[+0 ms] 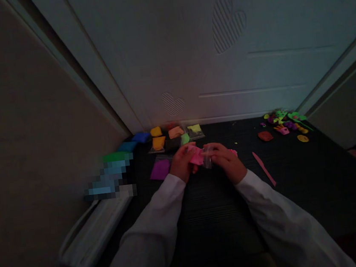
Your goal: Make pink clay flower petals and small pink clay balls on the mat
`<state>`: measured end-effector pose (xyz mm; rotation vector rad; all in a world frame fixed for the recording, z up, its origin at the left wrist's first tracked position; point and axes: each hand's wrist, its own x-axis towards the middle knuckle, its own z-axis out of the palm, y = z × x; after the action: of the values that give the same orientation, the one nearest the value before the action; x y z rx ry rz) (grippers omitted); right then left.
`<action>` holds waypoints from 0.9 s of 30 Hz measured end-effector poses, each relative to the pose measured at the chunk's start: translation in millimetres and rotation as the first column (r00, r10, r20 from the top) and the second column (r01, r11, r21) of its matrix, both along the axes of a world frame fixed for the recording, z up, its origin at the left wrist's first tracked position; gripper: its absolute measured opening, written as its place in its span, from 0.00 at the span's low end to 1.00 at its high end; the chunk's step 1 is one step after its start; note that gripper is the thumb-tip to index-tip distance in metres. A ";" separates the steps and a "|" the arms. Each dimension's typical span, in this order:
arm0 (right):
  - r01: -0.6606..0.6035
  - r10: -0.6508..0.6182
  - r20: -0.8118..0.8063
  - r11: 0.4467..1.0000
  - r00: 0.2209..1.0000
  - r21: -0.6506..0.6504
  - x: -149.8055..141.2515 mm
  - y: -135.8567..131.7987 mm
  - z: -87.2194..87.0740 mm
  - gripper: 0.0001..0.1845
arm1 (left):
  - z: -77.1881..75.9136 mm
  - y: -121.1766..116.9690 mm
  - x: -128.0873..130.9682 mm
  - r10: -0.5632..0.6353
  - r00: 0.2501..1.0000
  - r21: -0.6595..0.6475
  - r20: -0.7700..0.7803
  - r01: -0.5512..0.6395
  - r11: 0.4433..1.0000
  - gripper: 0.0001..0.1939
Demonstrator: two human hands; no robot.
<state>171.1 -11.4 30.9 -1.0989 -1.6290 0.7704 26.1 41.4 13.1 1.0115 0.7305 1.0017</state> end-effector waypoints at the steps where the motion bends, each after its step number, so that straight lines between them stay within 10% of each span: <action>1: -0.001 0.000 0.043 1.000 0.999 0.026 -0.2 -1.3 1.1 0.15 | 1.3 -0.5 -0.3 0.008 1.000 -0.008 0.007 -0.008 1.000 0.21; 27: 0.151 -0.151 0.009 0.988 0.989 -0.037 -1.8 5.5 -7.3 0.08 | -1.8 -2.5 2.9 -0.031 0.999 0.073 0.030 0.028 0.997 0.16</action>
<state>169.2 -5.9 23.6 -1.2371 -1.5222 0.7010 29.0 39.0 11.3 1.0647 0.6553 1.0226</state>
